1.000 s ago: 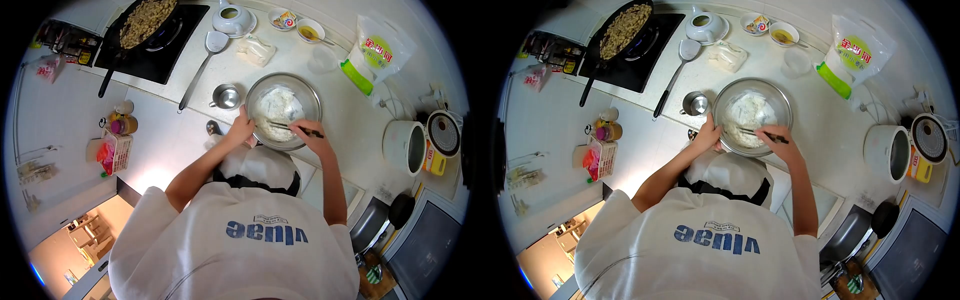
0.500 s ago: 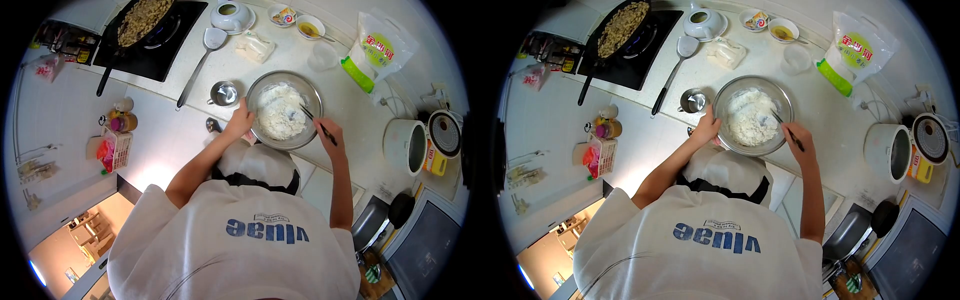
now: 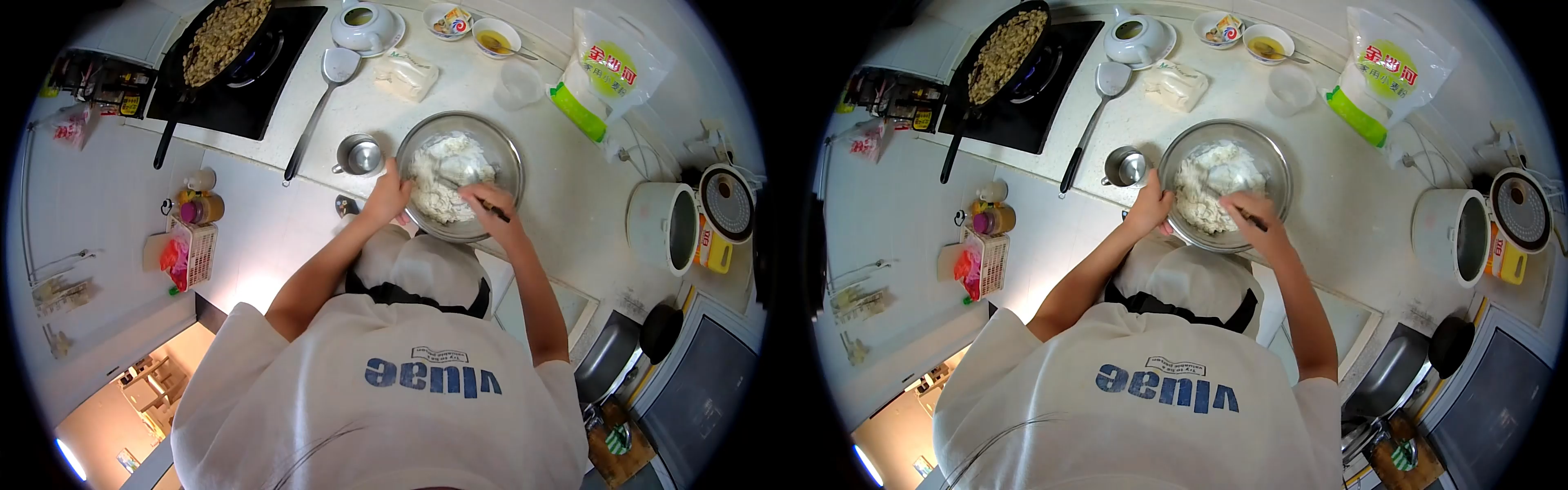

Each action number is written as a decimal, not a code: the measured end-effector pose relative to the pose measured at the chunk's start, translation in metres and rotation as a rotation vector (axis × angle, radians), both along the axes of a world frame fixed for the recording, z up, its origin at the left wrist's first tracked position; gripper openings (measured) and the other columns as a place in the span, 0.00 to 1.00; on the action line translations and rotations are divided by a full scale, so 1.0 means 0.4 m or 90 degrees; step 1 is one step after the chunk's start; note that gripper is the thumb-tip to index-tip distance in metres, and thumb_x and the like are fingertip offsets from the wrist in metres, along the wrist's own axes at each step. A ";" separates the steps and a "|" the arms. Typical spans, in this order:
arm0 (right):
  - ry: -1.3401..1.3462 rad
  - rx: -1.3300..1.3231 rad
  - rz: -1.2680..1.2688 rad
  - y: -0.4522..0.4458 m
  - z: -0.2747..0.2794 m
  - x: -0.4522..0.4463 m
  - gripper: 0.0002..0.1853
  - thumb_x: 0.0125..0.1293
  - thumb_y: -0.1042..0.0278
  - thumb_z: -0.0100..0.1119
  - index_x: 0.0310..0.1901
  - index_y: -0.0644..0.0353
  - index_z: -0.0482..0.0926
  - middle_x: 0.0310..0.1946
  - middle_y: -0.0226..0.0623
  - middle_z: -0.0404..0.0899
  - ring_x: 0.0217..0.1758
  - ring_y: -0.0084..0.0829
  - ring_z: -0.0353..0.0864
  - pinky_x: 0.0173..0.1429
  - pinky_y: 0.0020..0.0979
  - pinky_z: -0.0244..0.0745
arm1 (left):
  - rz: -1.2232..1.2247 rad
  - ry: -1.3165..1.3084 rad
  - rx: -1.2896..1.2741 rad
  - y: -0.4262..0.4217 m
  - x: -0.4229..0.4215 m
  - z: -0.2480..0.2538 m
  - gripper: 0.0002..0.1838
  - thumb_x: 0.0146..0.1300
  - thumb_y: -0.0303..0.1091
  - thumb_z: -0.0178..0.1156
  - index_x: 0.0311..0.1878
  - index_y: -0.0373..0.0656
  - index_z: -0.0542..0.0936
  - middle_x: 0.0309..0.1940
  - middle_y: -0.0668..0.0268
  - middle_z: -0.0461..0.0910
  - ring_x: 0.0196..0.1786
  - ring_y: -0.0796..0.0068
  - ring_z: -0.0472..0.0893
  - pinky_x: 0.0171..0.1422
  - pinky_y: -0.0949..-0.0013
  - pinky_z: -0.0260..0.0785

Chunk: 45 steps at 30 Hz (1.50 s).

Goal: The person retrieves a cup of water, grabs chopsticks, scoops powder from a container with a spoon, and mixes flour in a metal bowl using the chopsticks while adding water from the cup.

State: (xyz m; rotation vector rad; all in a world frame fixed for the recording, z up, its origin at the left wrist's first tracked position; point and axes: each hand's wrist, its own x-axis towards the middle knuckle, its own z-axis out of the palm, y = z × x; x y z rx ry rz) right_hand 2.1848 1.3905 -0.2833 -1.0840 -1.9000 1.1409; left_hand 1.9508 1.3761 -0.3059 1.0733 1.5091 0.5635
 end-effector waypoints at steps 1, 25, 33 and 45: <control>0.010 0.035 -0.024 0.006 -0.011 0.008 0.05 0.63 0.75 0.58 0.38 0.65 0.81 0.30 0.38 0.80 0.29 0.26 0.76 0.35 0.26 0.71 | -0.001 -0.001 -0.003 0.000 -0.002 0.003 0.20 0.63 0.25 0.44 0.54 0.30 0.49 0.21 0.45 0.75 0.13 0.58 0.78 0.15 0.62 0.75; -0.187 0.039 -0.150 -0.032 0.092 0.161 0.05 0.62 0.79 0.54 0.38 0.69 0.77 0.33 0.46 0.80 0.33 0.39 0.79 0.39 0.29 0.73 | 0.063 -0.038 0.022 -0.018 0.052 0.007 0.14 0.64 0.25 0.43 0.47 0.31 0.50 0.22 0.44 0.74 0.15 0.55 0.79 0.14 0.60 0.75; -0.044 -0.037 0.007 -0.109 0.057 -0.017 0.05 0.61 0.77 0.58 0.38 0.67 0.80 0.32 0.43 0.81 0.33 0.31 0.80 0.40 0.28 0.73 | 0.066 -0.037 -0.010 -0.015 0.057 0.009 0.16 0.64 0.24 0.43 0.49 0.32 0.50 0.24 0.41 0.74 0.15 0.54 0.79 0.15 0.60 0.76; -0.139 -0.045 -0.063 -0.123 0.084 0.146 0.05 0.61 0.78 0.57 0.38 0.66 0.79 0.35 0.44 0.81 0.34 0.34 0.80 0.39 0.27 0.73 | 0.073 -0.016 -0.023 -0.012 0.067 0.030 0.15 0.63 0.23 0.43 0.47 0.30 0.49 0.23 0.41 0.74 0.15 0.54 0.79 0.14 0.59 0.75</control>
